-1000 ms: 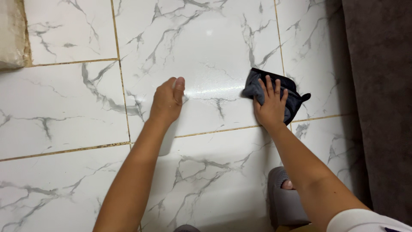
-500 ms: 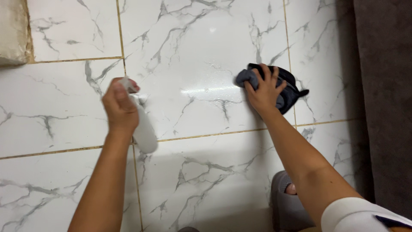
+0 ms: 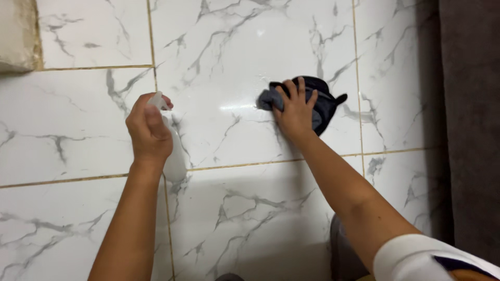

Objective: The person cleans a tiled floor by spraying a liquid cleaner from a bottle and wiping the surface with a dark cloth. They systematically move across the floor, spraying and wiping sections of the white marble-patterned tiles.

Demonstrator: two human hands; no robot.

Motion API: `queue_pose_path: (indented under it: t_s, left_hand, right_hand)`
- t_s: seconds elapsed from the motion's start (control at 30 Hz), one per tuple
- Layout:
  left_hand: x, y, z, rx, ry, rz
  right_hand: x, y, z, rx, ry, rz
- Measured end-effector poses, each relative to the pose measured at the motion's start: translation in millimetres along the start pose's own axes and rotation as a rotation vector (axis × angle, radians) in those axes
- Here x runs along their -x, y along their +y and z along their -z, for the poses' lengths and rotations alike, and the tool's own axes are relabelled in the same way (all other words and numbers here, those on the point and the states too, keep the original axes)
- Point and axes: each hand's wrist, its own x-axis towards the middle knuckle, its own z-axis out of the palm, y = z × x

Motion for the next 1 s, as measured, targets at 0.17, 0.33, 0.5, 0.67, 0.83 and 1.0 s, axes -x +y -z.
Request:
queue_pose_path:
  t_s: [0.17,0.33,0.5,0.67,0.83,1.0]
  left_hand:
    - [-5,4,-4,0.016,-0.022,-0.051]
    - [-9,5,-9,0.012,-0.024,-0.048]
    - [0,6,-13,-0.009,-0.053,-0.067]
    - [-8,8,-14,0.005,-0.041,-0.028]
    - [-1,6,-13,-0.007,-0.059,-0.037]
    - [-1,5,-12,-0.017,-0.053,-0.032]
  right_hand:
    - [16,-2,1,0.024,-0.028,0.001]
    - [7,-3,6,0.032,-0.061,-0.031]
    - [0,0,-3,-0.005,-0.034,-0.077]
    - [28,-6,5,-0.025,-0.102,-0.008]
    - [-13,9,-3,-0.014,-0.019,-0.062]
    - [12,0,-2,-0.012,-0.035,-0.004]
